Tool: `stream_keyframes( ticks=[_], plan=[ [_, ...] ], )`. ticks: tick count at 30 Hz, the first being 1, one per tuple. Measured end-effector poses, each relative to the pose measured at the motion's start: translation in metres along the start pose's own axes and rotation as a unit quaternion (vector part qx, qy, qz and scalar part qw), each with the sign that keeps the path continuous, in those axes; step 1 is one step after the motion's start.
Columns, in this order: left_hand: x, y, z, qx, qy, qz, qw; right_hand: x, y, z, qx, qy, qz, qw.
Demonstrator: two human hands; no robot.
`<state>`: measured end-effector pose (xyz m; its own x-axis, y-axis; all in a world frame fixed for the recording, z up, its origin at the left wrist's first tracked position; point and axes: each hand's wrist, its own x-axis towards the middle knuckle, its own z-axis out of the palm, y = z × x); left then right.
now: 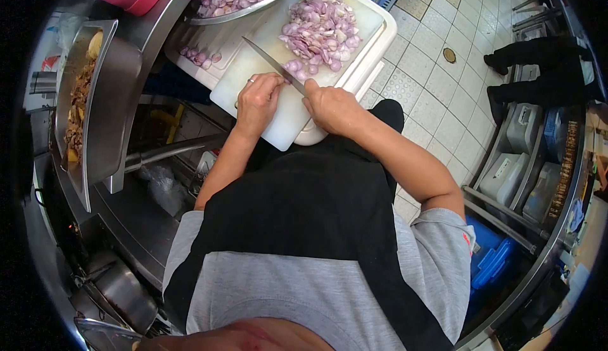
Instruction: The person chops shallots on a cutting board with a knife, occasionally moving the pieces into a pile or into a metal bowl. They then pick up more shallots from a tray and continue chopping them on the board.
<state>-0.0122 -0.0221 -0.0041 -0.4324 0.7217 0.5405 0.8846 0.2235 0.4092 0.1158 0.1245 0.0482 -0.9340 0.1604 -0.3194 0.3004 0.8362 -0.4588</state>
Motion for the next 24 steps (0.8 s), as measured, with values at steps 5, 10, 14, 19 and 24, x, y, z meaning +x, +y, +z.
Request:
stream_keyframes(
  ticks=[5,10,14,19,24],
  plan=[
    [0.000,0.001,-0.001,-0.013,-0.013,-0.017,1.000,-0.001,0.002,-0.020,-0.017,0.026,-0.042,0.999],
    [-0.001,-0.003,0.001,-0.003,-0.002,0.000,1.000,-0.018,-0.004,-0.027,-0.026,-0.016,-0.026,0.999],
    [-0.001,-0.003,0.001,-0.004,0.006,0.002,1.000,-0.002,0.002,0.005,0.004,0.015,-0.013,1.000],
    [-0.001,0.000,-0.001,-0.015,0.002,-0.017,1.000,0.003,0.000,-0.013,-0.031,0.018,-0.042,0.998],
    [-0.001,-0.001,0.000,-0.018,0.000,-0.025,1.000,-0.015,-0.008,-0.040,-0.043,-0.030,-0.036,0.998]
  ],
)
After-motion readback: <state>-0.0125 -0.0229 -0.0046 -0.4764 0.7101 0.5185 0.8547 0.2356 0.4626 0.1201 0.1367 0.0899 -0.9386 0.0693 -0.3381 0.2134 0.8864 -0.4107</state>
